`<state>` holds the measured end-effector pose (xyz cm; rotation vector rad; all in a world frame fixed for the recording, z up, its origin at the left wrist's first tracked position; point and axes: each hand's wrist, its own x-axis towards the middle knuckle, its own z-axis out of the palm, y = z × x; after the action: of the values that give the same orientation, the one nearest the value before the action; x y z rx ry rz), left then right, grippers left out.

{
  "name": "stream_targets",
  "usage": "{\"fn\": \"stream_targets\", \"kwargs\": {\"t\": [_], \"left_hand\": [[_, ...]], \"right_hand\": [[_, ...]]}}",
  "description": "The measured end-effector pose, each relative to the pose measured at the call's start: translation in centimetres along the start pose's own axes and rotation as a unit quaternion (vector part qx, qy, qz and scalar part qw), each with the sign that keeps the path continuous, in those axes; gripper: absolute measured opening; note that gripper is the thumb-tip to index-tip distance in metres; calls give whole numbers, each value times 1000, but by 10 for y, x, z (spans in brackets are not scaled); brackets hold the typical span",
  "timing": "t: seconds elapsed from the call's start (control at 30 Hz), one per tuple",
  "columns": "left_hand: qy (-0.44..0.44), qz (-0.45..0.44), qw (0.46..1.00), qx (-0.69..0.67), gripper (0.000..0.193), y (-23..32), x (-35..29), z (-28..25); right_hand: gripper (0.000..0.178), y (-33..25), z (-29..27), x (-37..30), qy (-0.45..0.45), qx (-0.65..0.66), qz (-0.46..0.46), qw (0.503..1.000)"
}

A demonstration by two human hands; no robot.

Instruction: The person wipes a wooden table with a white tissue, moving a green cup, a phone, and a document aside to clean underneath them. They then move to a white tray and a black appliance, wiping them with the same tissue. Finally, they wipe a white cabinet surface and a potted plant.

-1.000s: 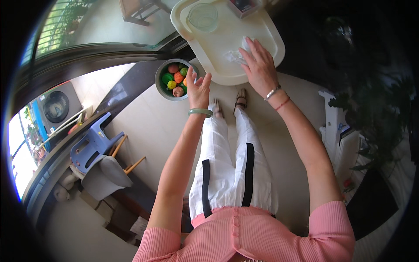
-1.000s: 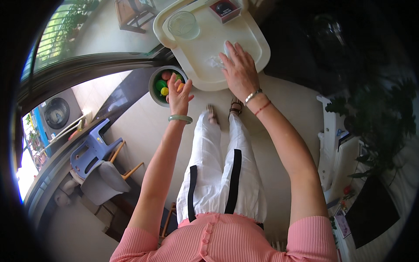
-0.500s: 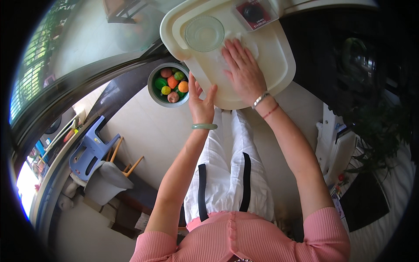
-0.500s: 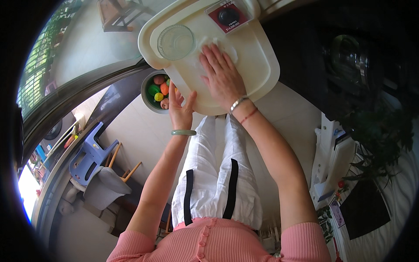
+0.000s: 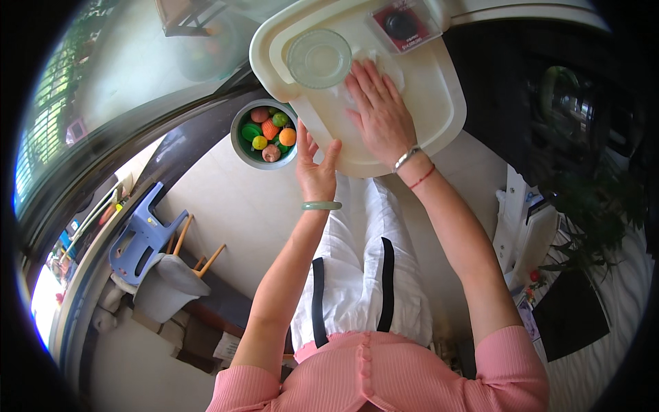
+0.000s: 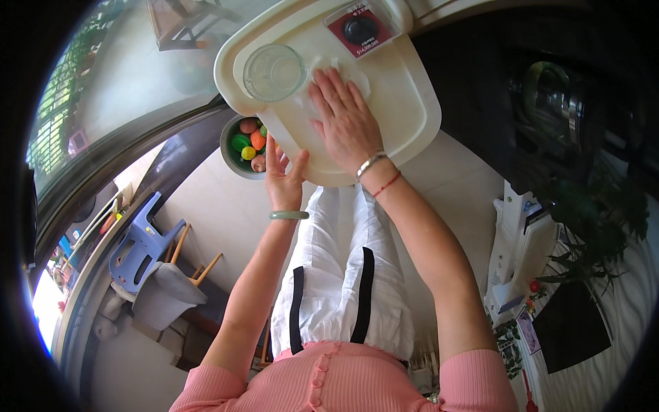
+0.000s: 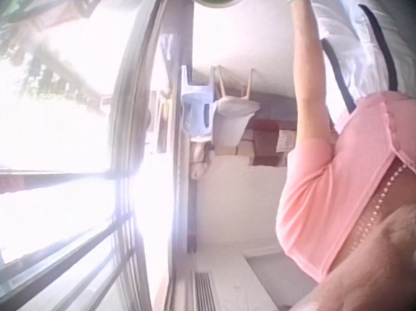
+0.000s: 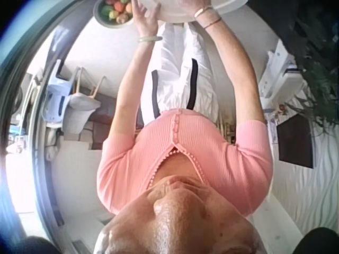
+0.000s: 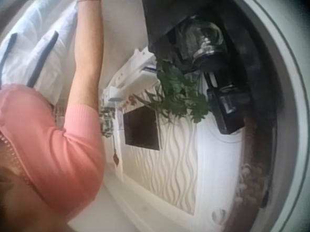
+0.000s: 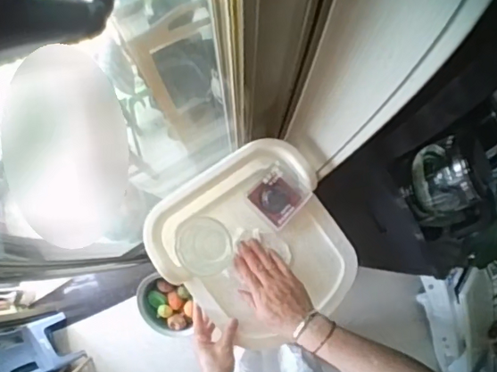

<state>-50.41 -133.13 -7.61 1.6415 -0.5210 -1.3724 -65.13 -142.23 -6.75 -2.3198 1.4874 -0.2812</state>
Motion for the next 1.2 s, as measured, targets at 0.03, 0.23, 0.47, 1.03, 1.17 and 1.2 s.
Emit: {"fn": "stream_targets", "kwargs": {"t": [0.03, 0.23, 0.47, 1.03, 1.17, 1.2], "left_hand": [[1, 6, 1000, 21, 86, 1, 0, -2], [6, 68, 996, 62, 84, -15, 1, -6], [9, 11, 1000, 28, 86, -2, -2, 4], [9, 12, 999, 43, 87, -5, 1, 4], [18, -3, 1000, 1, 86, -6, 1, 3], [19, 5, 1000, 12, 84, -9, 2, 2]], "right_hand": [[57, -5, -3, -13, -20, 7, 3, 1000], [63, 8, -26, -85, -110, -1, -6, 994], [65, 60, -33, -8, 28, -124, 56, 990], [65, 88, -47, -44, -18, -129, 7, 991], [63, 96, -50, -30, 11, -118, -23, 993], [63, 96, -48, -32, 23, -111, -9, 994]]}}
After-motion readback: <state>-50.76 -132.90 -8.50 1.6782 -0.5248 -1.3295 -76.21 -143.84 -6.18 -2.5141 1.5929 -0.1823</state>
